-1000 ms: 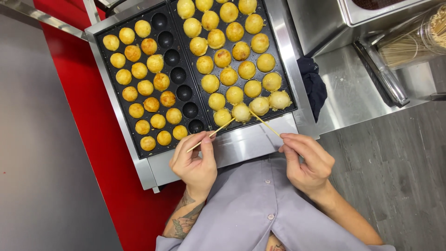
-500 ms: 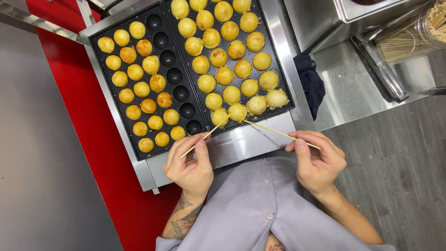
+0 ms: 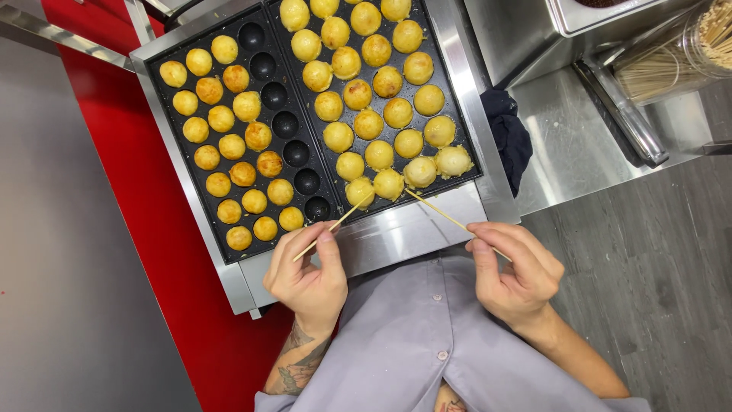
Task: Skewering round food snacks from a griddle onto wooden sticks.
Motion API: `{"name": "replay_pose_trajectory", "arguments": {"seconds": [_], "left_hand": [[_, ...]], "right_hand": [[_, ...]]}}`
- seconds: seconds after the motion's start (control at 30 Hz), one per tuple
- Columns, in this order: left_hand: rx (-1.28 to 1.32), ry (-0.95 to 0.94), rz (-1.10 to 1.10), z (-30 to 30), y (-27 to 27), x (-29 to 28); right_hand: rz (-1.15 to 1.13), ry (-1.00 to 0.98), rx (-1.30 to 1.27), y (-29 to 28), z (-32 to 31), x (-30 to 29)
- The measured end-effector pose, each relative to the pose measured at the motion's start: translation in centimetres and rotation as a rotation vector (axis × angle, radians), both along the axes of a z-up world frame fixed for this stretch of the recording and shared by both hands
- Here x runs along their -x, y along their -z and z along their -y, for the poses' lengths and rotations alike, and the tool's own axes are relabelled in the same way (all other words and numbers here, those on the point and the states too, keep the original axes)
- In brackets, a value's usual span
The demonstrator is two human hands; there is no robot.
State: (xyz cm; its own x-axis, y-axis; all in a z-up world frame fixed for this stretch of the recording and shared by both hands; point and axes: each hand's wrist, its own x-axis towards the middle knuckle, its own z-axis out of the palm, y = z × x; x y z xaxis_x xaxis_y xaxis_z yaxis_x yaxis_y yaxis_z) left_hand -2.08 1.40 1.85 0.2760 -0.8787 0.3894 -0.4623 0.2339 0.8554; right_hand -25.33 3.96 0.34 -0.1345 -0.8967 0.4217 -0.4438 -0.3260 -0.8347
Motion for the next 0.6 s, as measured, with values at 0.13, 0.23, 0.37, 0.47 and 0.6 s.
{"name": "replay_pose_trajectory", "arguments": {"seconds": [0.13, 0.23, 0.37, 0.47, 0.6], "left_hand": [[-0.027, 0.060, -0.014, 0.1, -0.1, 0.5], [0.018, 0.071, 0.020, 0.1, -0.5, 0.6], [0.007, 0.067, 0.033, -0.2, -0.8, 0.3], [0.004, 0.071, -0.003, -0.2, -1.0, 0.1], [0.062, 0.048, -0.048, -0.1, -0.9, 0.1]], "right_hand": [[-0.066, -0.033, 0.014, -0.1, 0.3, -0.5], [0.029, -0.059, -0.025, 0.9, 0.5, -1.0], [0.072, -0.016, -0.095, 3.0, 1.3, -0.6], [0.403, 0.061, -0.346, 4.4, 1.3, 0.7], [0.525, 0.086, -0.337, 3.5, 0.4, 1.7]]}}
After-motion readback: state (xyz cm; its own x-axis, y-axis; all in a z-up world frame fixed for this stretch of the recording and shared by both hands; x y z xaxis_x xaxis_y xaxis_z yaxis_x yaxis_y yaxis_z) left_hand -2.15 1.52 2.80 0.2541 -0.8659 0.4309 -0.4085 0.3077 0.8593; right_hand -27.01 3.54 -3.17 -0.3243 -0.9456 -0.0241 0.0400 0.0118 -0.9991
